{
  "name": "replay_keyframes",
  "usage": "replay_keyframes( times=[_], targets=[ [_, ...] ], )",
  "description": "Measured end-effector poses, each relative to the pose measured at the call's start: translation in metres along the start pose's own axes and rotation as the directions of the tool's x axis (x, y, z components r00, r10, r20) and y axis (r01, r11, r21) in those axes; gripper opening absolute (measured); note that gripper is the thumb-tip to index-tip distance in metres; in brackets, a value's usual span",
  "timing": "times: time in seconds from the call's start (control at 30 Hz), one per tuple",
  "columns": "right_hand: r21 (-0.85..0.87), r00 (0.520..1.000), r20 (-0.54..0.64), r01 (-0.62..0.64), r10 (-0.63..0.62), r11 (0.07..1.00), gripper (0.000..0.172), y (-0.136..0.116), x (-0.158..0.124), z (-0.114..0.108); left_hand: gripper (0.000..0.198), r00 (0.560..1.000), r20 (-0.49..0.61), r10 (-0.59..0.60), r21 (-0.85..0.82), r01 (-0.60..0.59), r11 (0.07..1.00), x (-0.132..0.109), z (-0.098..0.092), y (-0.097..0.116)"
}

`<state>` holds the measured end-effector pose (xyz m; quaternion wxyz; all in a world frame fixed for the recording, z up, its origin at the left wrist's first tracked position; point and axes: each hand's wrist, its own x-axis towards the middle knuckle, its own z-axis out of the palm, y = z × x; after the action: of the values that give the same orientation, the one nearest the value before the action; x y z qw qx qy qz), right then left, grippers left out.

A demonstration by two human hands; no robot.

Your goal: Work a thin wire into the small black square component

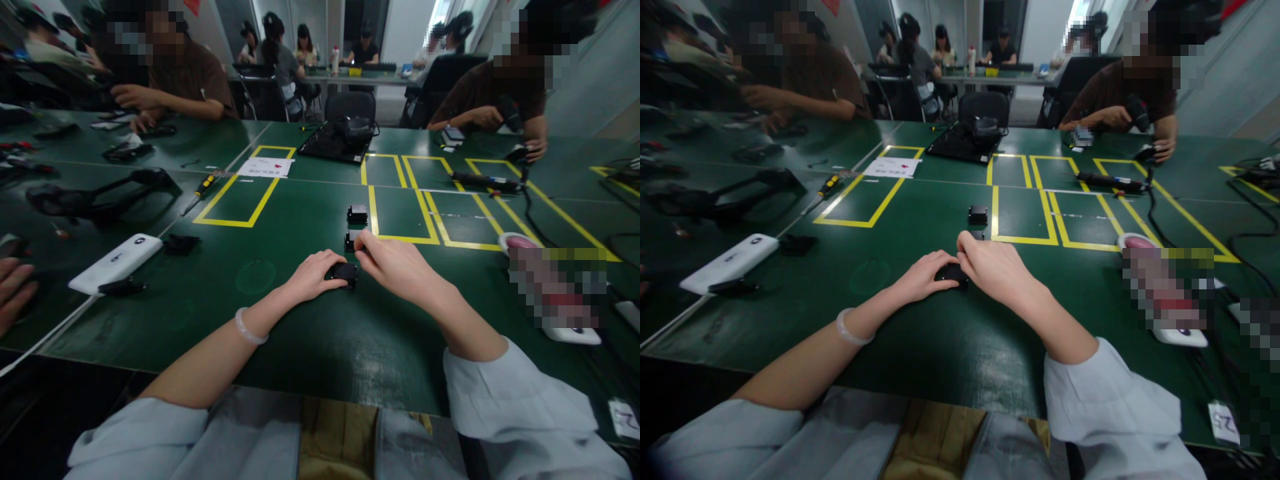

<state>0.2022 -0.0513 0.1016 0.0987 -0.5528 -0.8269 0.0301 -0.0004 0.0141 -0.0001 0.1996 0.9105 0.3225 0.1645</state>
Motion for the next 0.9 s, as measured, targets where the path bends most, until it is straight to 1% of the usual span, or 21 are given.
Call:
replay_keyframes(
  times=[0.1,0.2,0.37,0.53,0.73,0.9],
  targets=[
    [-0.05,1.0,0.007,-0.021,0.022,0.999,0.029,-0.0008,0.001,0.0016,0.038,1.0,0.002,-0.004,0.005,0.004,1.0,0.0003,-0.0001,0.0001],
    [-0.092,0.999,0.026,-0.023,0.026,0.995,0.028,0.0,0.0014,0.0023,0.037,1.0,0.009,-0.006,0.003,0.006,1.0,0.0002,-0.0009,0.0011],
    [-0.034,0.999,0.024,0.023,-0.022,0.999,0.022,0.0012,-0.0004,0.0,0.037,1.0,0.0,-0.015,-0.002,0.015,1.0,-0.0003,-0.002,0.0026],
    [-0.023,1.0,0.015,-0.002,0.002,1.0,0.022,-0.0004,-0.0012,-0.0018,0.037,1.0,0.005,-0.009,-0.006,0.009,1.0,-0.0002,-0.0012,0.0017],
    [-0.061,0.999,0.017,-0.031,0.032,0.998,0.029,-0.0023,0.0,-0.0009,0.038,1.0,0.008,-0.001,0.011,0.001,1.0,-0.0002,-0.0004,0.0002],
    [-0.071,0.999,0.035,-0.021,0.024,0.997,0.027,0.0,0.0014,0.0009,0.037,1.0,0.012,0.004,-0.007,-0.004,1.0,-0.0002,-0.0006,0.0011]
  ],
)
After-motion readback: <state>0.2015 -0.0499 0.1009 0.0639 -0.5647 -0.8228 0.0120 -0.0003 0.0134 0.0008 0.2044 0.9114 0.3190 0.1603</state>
